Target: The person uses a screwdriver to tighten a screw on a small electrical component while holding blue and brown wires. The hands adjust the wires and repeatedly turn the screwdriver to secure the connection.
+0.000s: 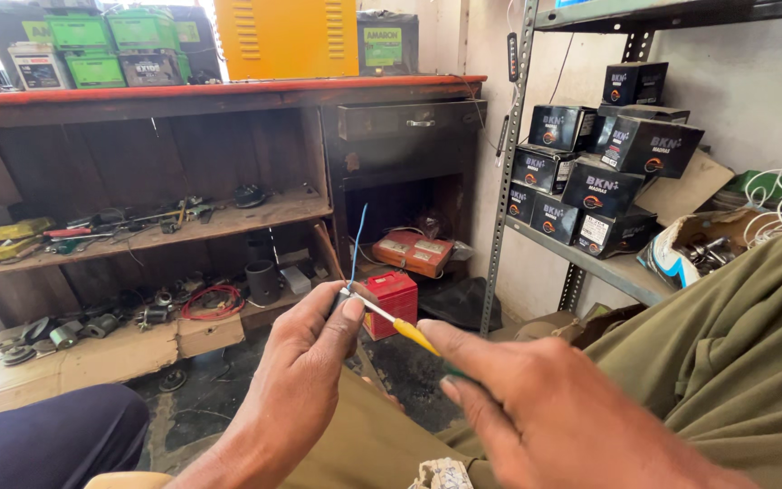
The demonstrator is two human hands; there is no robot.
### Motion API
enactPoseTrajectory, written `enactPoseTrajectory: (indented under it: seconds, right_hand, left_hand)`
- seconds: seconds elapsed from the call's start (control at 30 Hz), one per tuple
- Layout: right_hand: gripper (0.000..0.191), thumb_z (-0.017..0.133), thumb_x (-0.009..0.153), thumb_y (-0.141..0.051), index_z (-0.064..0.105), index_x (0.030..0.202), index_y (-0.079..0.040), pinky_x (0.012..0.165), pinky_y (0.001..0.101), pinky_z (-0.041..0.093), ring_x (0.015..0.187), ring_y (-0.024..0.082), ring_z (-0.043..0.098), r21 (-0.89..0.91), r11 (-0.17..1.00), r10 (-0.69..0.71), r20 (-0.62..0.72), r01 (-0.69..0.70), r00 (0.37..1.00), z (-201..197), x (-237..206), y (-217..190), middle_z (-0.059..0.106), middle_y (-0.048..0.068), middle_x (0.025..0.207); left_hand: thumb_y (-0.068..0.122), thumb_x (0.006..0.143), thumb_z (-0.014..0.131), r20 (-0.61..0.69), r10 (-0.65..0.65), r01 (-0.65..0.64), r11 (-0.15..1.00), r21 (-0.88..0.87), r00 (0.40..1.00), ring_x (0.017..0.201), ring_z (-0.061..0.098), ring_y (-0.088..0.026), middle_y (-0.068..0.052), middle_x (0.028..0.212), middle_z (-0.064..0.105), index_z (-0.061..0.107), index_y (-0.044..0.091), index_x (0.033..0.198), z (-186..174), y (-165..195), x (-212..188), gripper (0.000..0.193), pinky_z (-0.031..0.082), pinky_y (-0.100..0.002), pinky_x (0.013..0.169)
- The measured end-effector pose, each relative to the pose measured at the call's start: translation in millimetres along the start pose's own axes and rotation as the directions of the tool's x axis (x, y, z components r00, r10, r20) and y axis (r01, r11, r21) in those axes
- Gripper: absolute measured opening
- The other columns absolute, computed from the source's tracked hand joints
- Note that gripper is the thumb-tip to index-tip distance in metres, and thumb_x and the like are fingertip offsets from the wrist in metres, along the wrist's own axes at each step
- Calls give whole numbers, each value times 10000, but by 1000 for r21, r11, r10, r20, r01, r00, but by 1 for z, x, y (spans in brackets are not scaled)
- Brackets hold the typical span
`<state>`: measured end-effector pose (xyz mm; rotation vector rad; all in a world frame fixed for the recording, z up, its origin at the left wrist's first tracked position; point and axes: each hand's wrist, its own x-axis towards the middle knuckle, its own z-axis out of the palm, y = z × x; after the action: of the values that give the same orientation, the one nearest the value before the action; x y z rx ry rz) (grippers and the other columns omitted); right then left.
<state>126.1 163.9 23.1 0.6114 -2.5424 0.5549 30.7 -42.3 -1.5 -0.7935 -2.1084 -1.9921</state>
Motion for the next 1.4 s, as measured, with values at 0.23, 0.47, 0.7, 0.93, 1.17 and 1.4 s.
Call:
enactPoseTrajectory:
  seconds: [0.23,0.47,0.7,0.93,1.17,1.4]
  right_hand:
    - [480,660,939,-264,632,1386,-92,762,357,593,854,231,784,96,985,135,91,-144,987,-4,5,-5,816,171,943]
    - [478,644,938,-298,654,1383,-123,829,340,599,924,215,799,62,979,184,149,-195,971,-11,8,-4,828,133,1037]
    - [467,628,966,-300,673,1384,-96,859,329,549,959,191,764,181,971,132,148,-158,980,-14,8,-2,852,109,1036]
    - [461,624,994,-328,683,1392,-102,956,332,457,1133,189,670,328,929,124,164,-173,979,-11,5,6,765,72,1191]
    - [474,645,995,-377,712,1411,-160,1009,347,407,1203,188,613,314,901,242,207,-299,948,-9,1,18,729,74,1243]
    - [418,685,992,-350,781,1334,-131,870,322,473,1016,152,657,370,865,287,191,-339,939,-8,11,17,765,38,1077]
  left_hand:
    - [278,998,509,-25,-145,143,988,-58,989,587,369,-86,30,657,444,685,101,1075,3,-3,0,261,311,-273,503]
    - [229,980,526,24,-113,116,973,-197,993,627,442,-67,30,703,491,668,100,1128,6,-12,3,242,397,-248,549]
    - [344,1024,414,72,-232,241,875,-420,970,596,367,-99,13,683,401,676,20,1075,2,-7,8,419,389,-286,564]
    - [330,995,427,104,-299,307,787,-535,949,605,392,-126,2,660,388,635,40,1041,6,-4,10,361,390,-311,587]
    - [312,957,500,163,-394,404,671,-621,905,599,372,-114,26,648,363,576,91,949,3,-1,13,233,377,-304,589]
    - [327,950,537,213,-468,483,590,-647,858,553,358,-110,32,601,353,563,90,921,4,0,19,240,372,-303,567]
